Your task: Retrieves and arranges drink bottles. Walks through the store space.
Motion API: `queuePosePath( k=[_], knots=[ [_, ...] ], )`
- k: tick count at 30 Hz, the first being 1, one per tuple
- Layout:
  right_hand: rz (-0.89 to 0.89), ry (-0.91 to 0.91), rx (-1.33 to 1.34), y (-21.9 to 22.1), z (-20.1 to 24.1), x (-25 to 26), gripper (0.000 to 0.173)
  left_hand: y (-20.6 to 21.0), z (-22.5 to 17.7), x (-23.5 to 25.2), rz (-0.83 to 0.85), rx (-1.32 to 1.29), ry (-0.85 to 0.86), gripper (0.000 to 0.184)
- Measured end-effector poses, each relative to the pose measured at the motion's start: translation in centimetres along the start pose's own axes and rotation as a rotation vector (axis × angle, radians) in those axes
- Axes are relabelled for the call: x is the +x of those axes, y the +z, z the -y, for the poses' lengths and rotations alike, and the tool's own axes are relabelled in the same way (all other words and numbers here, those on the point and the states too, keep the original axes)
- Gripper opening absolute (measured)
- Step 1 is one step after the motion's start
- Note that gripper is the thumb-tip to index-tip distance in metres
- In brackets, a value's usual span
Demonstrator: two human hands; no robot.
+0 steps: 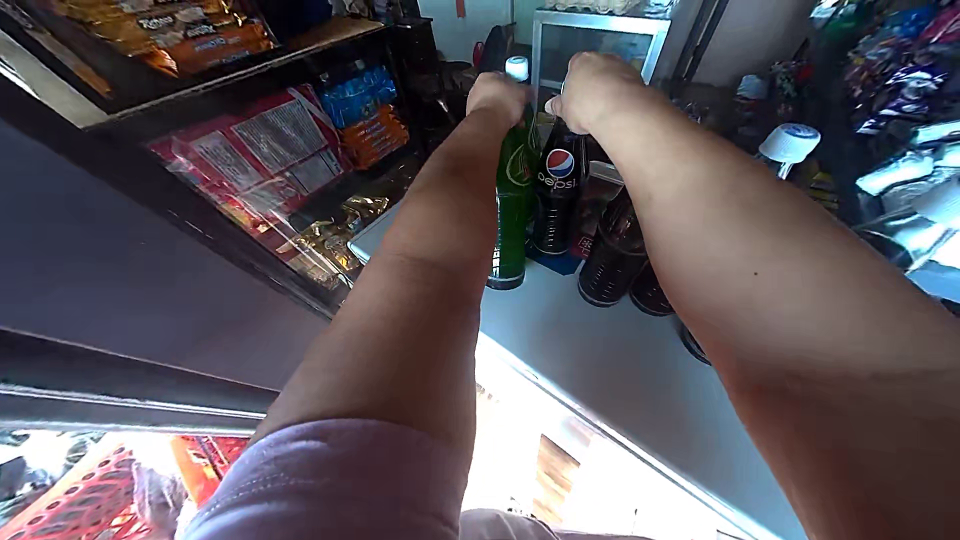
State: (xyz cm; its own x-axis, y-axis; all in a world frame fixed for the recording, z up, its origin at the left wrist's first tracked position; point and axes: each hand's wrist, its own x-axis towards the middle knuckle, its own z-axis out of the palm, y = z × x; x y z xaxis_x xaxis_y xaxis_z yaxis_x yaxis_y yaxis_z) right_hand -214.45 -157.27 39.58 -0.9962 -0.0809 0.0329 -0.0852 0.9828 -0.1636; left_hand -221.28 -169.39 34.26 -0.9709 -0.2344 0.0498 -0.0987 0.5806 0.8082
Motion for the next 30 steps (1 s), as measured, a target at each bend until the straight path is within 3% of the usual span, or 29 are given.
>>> queuePosePath(
  k=[4,7,11,15,18,22,26,30],
  knots=[
    [-0.024,0.016,-0.02,0.2,0.2,-0.5,0.057,-0.2,0.6,0.6,0.035,-0.042,0.017,0.038],
    [-0.179,-0.049,0.001,0.0,0.1,-2.4,0.066,-0.2,0.9,0.8,0.019,-0.06,0.042,0.036],
    [-0.38,-0.241,0.114,-0.6,-1.4,-8.8,0.055,-0.8,1.3,-0.2,-0.051,-0.106,0.035,0.065],
    [-0.601,-0.54,0.358,3.0,-6.9,-17.1,0.048,-1.3,1.5,-1.4,-0.167,-0.183,0.07,0.081],
    [-0.418,-0.654,0.51,9.2,-10.8,-22.9,0.036,-1.0,0.7,-2.3,-0.223,-0.142,0.115,0.08],
    [0.053,-0.696,0.562,15.6,-13.7,-29.5,0.027,-0.2,0.6,-2.7,-0.276,-0.13,0.153,0.07],
    [0.667,-0.386,0.521,17.4,-16.8,-32.8,0.036,0.8,0.8,-2.8,-0.342,-0.151,0.196,0.061],
    [0.686,-0.083,0.645,19.2,-18.5,-35.3,0.039,0.7,1.6,-3.2,-0.35,-0.168,0.242,0.07]
  ],
)
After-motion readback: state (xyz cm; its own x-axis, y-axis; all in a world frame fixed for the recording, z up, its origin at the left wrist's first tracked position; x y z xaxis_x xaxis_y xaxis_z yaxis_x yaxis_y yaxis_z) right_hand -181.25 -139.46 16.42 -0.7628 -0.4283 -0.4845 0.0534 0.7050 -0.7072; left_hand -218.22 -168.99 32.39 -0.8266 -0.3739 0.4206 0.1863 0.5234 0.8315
